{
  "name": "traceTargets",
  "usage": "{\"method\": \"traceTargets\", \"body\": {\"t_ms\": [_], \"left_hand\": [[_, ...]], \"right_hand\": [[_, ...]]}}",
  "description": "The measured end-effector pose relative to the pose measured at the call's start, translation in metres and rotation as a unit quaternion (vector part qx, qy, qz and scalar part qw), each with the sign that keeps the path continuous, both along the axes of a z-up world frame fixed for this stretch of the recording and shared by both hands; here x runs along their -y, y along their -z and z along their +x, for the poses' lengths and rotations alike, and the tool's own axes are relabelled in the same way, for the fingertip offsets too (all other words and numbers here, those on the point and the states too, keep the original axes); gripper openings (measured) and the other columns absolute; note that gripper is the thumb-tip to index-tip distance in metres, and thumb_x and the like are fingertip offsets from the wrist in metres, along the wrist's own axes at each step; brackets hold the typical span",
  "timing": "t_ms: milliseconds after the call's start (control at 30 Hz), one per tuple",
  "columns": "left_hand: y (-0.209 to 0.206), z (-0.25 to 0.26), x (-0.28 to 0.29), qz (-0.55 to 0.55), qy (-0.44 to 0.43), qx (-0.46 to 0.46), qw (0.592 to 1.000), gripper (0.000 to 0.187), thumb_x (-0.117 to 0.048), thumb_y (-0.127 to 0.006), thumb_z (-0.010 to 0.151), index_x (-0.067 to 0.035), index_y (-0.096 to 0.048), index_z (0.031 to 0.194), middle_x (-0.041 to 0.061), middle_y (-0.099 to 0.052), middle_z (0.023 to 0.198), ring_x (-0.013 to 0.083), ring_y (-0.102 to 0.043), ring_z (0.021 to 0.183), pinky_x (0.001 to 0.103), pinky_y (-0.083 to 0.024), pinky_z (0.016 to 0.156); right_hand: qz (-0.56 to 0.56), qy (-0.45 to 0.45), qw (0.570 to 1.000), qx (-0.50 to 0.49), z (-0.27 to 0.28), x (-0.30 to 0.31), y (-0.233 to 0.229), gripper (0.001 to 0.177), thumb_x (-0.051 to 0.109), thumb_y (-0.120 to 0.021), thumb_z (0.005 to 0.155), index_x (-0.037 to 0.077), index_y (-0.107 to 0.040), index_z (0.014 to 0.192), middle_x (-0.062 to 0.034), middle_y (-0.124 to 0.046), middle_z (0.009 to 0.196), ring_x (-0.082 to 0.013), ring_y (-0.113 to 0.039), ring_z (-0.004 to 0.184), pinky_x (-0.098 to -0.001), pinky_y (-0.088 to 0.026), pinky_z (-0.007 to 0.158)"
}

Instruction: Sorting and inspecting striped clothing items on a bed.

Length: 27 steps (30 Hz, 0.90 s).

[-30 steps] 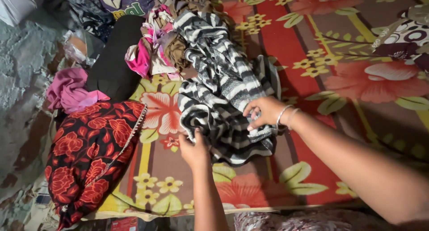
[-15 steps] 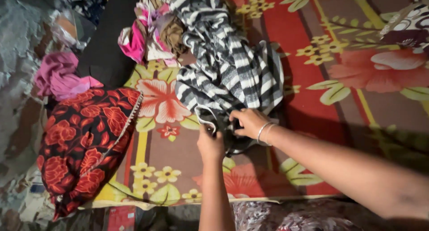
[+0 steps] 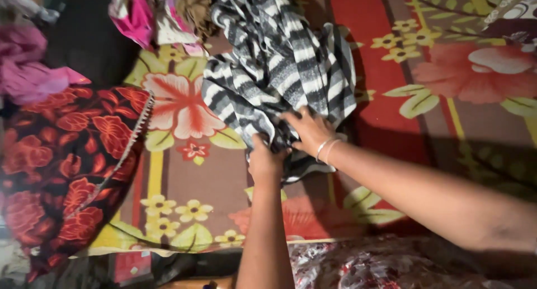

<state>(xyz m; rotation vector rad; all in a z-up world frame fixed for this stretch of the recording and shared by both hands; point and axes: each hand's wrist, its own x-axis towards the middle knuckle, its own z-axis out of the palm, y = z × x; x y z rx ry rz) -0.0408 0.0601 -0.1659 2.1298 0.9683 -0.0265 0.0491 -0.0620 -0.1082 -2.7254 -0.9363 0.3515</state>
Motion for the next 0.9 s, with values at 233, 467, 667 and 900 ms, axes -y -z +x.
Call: {"method": "traceTargets", "body": {"t_ms": [233, 467, 667, 900], "left_hand": [[-0.016, 0.028, 0.005, 0.003, 0.043, -0.111, 0.993, 0.102, -0.042, -0.096, 0.066, -0.016, -0.031, 0.140, 0.019, -0.068, 0.120, 0.0407, -0.067, 0.111, 0.053, -0.052, 0.092], [0.051, 0.031, -0.009, 0.026, 0.035, -0.129, 0.991, 0.067, -0.038, -0.075, 0.085, -0.014, -0.043, 0.138, 0.021, -0.071, 0.117, 0.0411, -0.069, 0.111, 0.055, -0.049, 0.098], [0.074, 0.038, -0.044, -0.077, 0.001, 0.014, 0.997, 0.051, -0.038, -0.070, 0.084, 0.002, -0.065, 0.117, 0.028, -0.073, 0.108, 0.0427, -0.071, 0.105, 0.047, -0.054, 0.092], [0.091, 0.043, -0.047, -0.136, -0.042, 0.062, 0.988, 0.057, -0.043, -0.071, 0.079, 0.001, -0.069, 0.115, 0.026, -0.074, 0.109, 0.0379, -0.072, 0.105, 0.045, -0.054, 0.092]], "right_hand": [[-0.065, -0.039, 0.997, -0.028, 0.018, -0.001, 0.024, 0.090, 0.024, -0.087, 0.076, 0.026, -0.036, 0.150, -0.0246, -0.065, 0.118, -0.0470, -0.067, 0.102, -0.0561, -0.051, 0.091], [-0.162, -0.095, 0.982, 0.009, 0.029, 0.015, 0.102, 0.055, 0.024, -0.080, 0.079, 0.013, -0.056, 0.127, -0.0181, -0.074, 0.102, -0.0379, -0.073, 0.097, -0.0488, -0.058, 0.083], [-0.124, -0.083, 0.988, -0.049, 0.047, 0.020, 0.099, 0.037, 0.036, -0.074, 0.086, 0.011, -0.067, 0.112, -0.0187, -0.075, 0.101, -0.0385, -0.072, 0.099, -0.0496, -0.056, 0.086], [-0.175, -0.075, 0.979, -0.073, 0.033, 0.010, 0.086, 0.049, 0.037, -0.080, 0.077, 0.006, -0.066, 0.112, -0.0210, -0.072, 0.107, -0.0384, -0.070, 0.102, -0.0474, -0.056, 0.088]]}}
